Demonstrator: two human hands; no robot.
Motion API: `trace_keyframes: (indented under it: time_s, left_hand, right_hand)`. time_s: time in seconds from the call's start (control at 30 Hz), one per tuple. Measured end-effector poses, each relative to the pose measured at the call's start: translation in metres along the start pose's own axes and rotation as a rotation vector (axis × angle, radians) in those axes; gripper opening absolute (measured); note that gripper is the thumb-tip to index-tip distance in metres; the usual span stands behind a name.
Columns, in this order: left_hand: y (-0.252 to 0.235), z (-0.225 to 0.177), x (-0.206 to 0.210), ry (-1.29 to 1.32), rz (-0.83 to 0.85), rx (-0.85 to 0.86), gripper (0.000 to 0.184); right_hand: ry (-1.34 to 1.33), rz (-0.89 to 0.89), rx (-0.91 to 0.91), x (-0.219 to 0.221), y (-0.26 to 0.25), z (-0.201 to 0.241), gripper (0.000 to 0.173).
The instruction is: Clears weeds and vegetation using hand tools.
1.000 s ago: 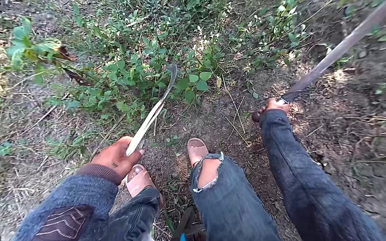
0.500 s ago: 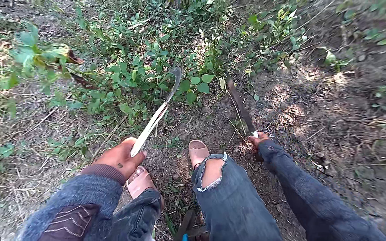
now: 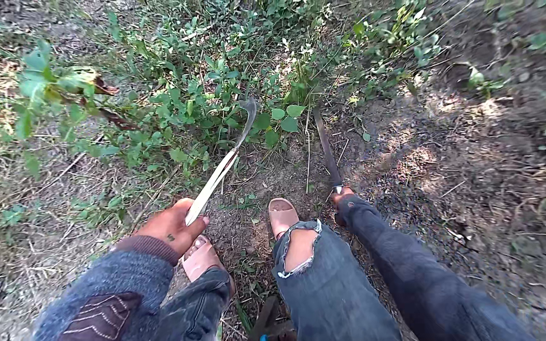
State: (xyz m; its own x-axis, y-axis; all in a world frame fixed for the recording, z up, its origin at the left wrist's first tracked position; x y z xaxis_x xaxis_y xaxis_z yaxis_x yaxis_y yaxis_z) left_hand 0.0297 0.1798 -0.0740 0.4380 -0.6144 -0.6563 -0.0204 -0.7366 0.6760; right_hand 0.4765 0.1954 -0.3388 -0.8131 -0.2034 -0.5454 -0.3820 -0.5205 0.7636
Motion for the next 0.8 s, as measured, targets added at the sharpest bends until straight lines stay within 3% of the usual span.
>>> trace_keyframes:
  time_s: [0.07, 0.2, 0.4, 0.47, 0.53, 0.63, 0.8]
  left_hand:
    - [0.002, 0.0, 0.002, 0.004, 0.005, -0.003, 0.032]
    - [0.005, 0.001, 0.002, 0.015, 0.001, 0.01, 0.034]
    - [0.003, 0.0, -0.001, 0.009, -0.028, 0.024, 0.033]
    - [0.004, -0.001, -0.003, 0.013, -0.03, 0.01, 0.034]
    - [0.003, -0.002, -0.003, 0.007, -0.019, 0.001, 0.033]
    - [-0.001, 0.0, -0.005, -0.019, -0.012, -0.004, 0.034]
    - [-0.002, 0.002, -0.002, -0.011, -0.012, 0.006, 0.032]
  right_hand:
    - [-0.018, 0.04, -0.009, -0.006, 0.007, -0.022, 0.05]
    - [-0.045, -0.087, -0.03, -0.042, 0.028, -0.035, 0.054]
    - [-0.186, -0.241, -0.018, -0.053, 0.041, 0.031, 0.057]
    - [-0.217, -0.202, -0.017, -0.035, 0.039, 0.054, 0.055]
    - [-0.055, -0.053, -0.033, -0.009, 0.036, 0.063, 0.055]
    - [0.072, 0.032, -0.075, 0.015, 0.038, 0.045, 0.058]
    - [0.321, -0.003, -0.055, -0.035, 0.045, -0.03, 0.061]
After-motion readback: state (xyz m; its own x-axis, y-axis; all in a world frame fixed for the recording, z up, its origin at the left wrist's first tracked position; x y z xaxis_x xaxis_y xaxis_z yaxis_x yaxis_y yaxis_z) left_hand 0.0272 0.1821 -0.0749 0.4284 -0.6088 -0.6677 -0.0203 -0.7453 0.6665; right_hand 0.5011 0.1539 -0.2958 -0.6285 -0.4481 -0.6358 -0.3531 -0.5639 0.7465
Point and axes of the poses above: each hand's wrist, its own y-axis away from the middle knuckle, its own x-axis out of the palm, z = x × y, the point moved 4 cm from there along -y, towards the middle knuckle, and after that the axes turned 4 degrees about z, right-handed, at the moved point
